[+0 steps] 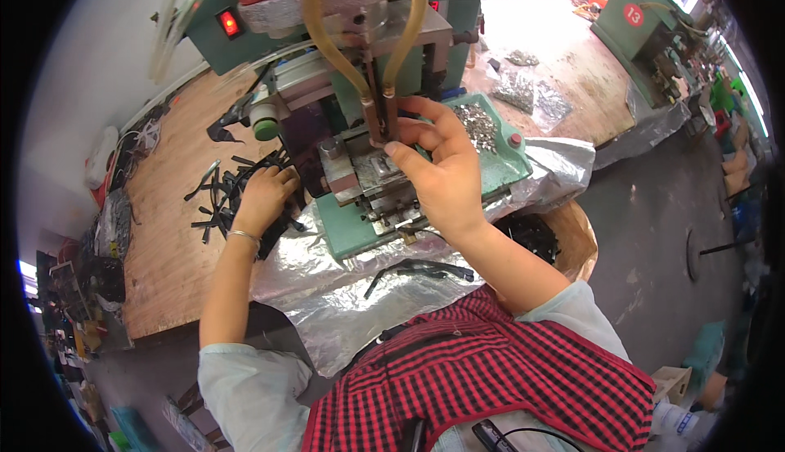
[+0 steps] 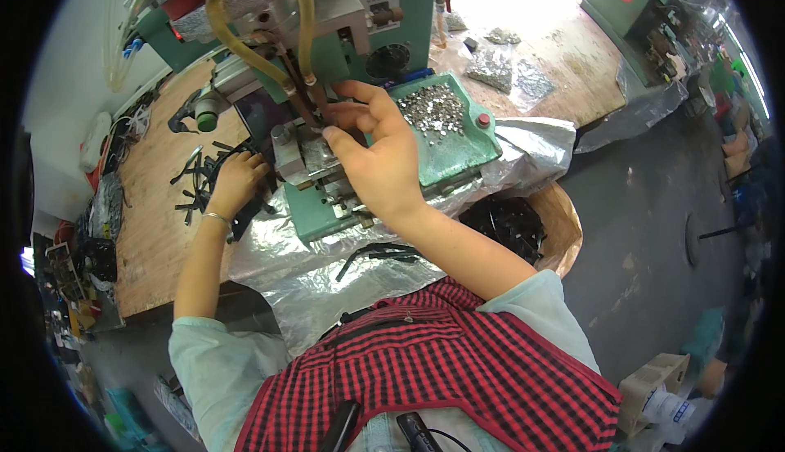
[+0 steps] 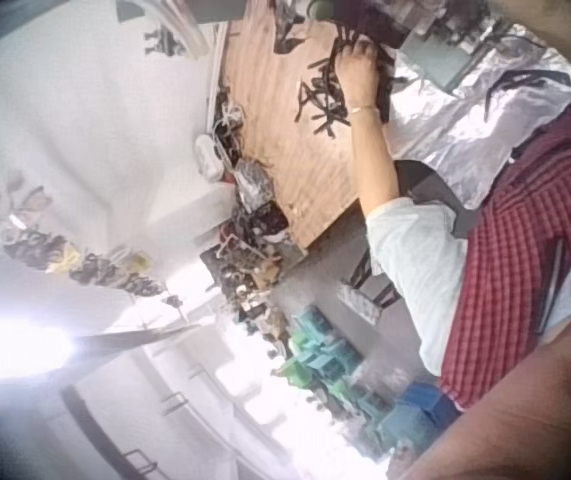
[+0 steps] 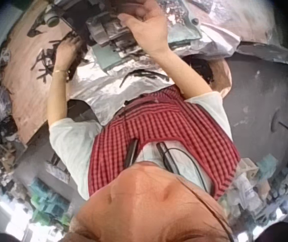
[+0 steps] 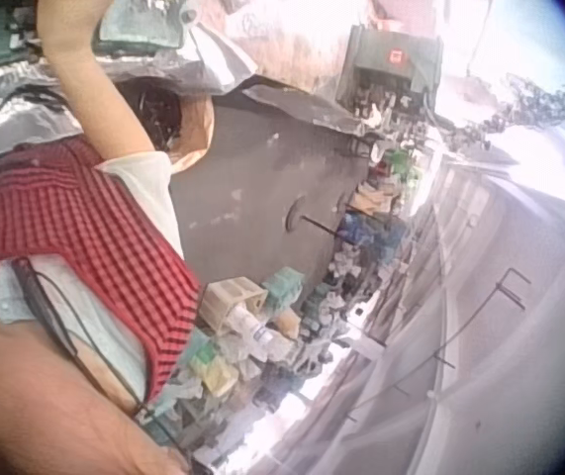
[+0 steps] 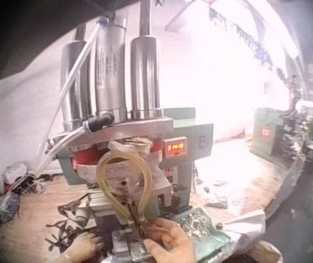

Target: The person inserts black cable segments into a press machine and adds small metal components from a tray, then operates the press to attach the components. The finished assemblies are placed into a container below.

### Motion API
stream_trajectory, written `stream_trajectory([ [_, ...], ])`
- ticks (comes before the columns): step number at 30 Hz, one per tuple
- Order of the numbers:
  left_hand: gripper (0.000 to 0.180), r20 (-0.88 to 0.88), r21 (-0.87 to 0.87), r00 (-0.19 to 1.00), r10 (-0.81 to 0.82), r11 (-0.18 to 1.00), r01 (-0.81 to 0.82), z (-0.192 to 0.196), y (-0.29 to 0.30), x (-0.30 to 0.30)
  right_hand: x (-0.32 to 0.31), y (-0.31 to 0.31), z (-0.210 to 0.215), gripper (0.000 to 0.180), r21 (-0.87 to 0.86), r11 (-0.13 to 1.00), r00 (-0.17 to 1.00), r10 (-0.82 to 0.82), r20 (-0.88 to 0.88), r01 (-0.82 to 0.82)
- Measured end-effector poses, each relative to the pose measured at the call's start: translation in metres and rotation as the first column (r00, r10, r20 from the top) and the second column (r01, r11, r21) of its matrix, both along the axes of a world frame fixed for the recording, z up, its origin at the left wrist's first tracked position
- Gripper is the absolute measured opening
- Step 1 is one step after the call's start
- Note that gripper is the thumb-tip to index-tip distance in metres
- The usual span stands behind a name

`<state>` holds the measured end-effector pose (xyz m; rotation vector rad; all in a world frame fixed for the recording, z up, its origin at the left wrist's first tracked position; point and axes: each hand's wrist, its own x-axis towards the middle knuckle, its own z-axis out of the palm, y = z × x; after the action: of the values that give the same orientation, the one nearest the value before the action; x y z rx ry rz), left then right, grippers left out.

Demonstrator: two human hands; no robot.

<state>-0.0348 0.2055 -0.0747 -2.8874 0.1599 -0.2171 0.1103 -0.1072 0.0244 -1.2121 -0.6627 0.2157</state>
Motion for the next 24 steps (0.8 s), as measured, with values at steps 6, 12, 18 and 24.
stream_trajectory([
  [6, 0.017, 0.386, -0.284, 0.903, 0.188, 0.956, -0.078, 0.023, 0.006, -0.03, 0.018, -0.031, 0.01, 0.041, -0.288, 0.957, 0.951, 0.065, 0.302, 0.026],
  [12, 0.03, 0.138, -0.94, 0.857, 0.497, -0.207, 0.271, 0.093, -0.173, -0.04, 0.067, -0.083, -0.091, 0.027, -0.56, 0.753, 0.868, -0.03, 0.495, 0.345],
  [18, 0.035, -0.331, -0.546, 0.938, -0.1, -0.791, -0.276, 0.121, -0.237, 0.012, 0.067, -0.08, -0.088, 0.025, -0.536, 0.757, 0.881, -0.111, 0.459, 0.375],
  [24, 0.037, -0.315, -0.369, 0.946, -0.077, -0.908, -0.197, 0.108, -0.219, 0.042, 0.09, -0.093, -0.091, 0.024, -0.472, 0.826, 0.941, -0.192, 0.278, 0.308],
])
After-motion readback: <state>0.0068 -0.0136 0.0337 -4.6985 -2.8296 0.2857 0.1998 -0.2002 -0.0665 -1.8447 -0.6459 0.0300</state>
